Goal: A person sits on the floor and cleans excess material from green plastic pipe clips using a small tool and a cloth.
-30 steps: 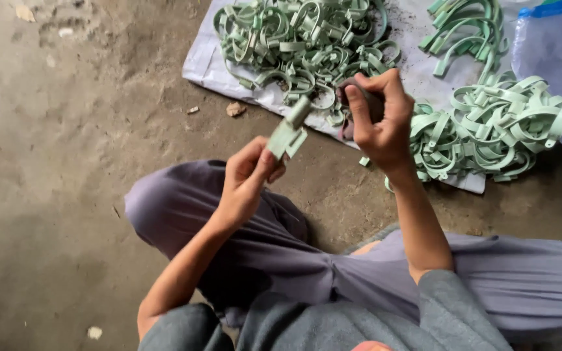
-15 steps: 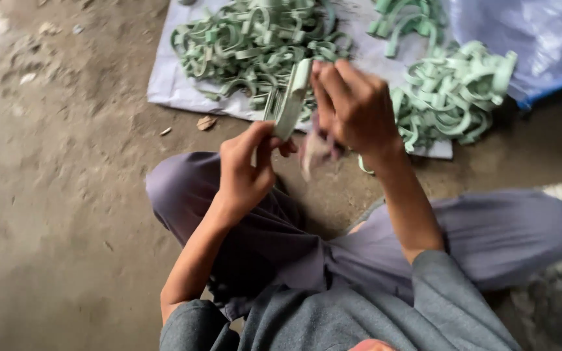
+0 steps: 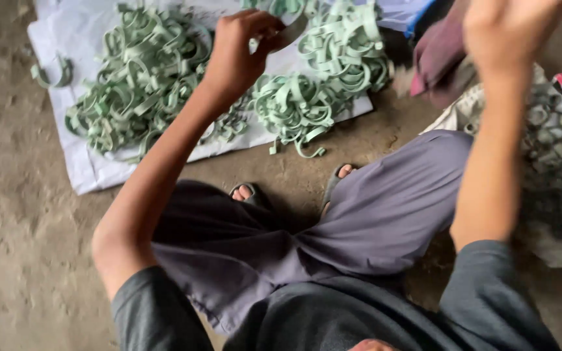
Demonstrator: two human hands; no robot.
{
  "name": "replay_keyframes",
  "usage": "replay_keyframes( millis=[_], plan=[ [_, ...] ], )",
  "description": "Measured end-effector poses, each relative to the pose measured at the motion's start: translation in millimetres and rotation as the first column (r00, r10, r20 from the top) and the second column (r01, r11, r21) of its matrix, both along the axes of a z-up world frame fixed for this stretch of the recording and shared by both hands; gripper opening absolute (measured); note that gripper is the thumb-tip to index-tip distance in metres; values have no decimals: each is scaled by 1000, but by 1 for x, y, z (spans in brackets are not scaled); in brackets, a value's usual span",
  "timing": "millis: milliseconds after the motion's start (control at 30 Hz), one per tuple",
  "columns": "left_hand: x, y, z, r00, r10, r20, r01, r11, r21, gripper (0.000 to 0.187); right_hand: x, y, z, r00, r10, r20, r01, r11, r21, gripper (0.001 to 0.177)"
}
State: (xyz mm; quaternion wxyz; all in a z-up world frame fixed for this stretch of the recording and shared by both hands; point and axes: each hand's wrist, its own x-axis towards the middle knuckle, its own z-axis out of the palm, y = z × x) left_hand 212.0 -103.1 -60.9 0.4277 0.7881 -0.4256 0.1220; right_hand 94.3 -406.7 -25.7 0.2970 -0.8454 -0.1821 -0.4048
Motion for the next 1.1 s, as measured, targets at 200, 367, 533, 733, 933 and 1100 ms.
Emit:
replay_keyframes(
  millis=[200, 367, 533, 733, 933, 1100],
  plan=[
    [104, -161, -166, 992, 20, -125, -24, 999, -33, 10, -3, -27, 17, 993, -63, -96, 71, 995, 74, 12],
    [118, -234, -209, 967, 11, -253, -11, 1000, 3, 10, -10, -33, 15, 960, -185, -212, 179, 983, -47, 14],
    [128, -249, -209, 949, 29, -314, 28, 984, 176, 22, -8, -36, 12, 952, -160, -261, 148, 987, -65, 13],
    [138, -225, -191, 910, -195, -365, 301, 917, 262, 14, -4, -34, 10, 955, -138, -264, 119, 989, -84, 16],
    [136, -205, -182, 892, -323, -316, 432, 815, 387, 13, -1, -30, 13, 951, -155, -269, 135, 987, -93, 15],
    [117, -205, -176, 850, -230, -474, 448, 788, 422, 26, 0, -24, 16, 950, -106, -293, 94, 994, -55, 18]
  ],
)
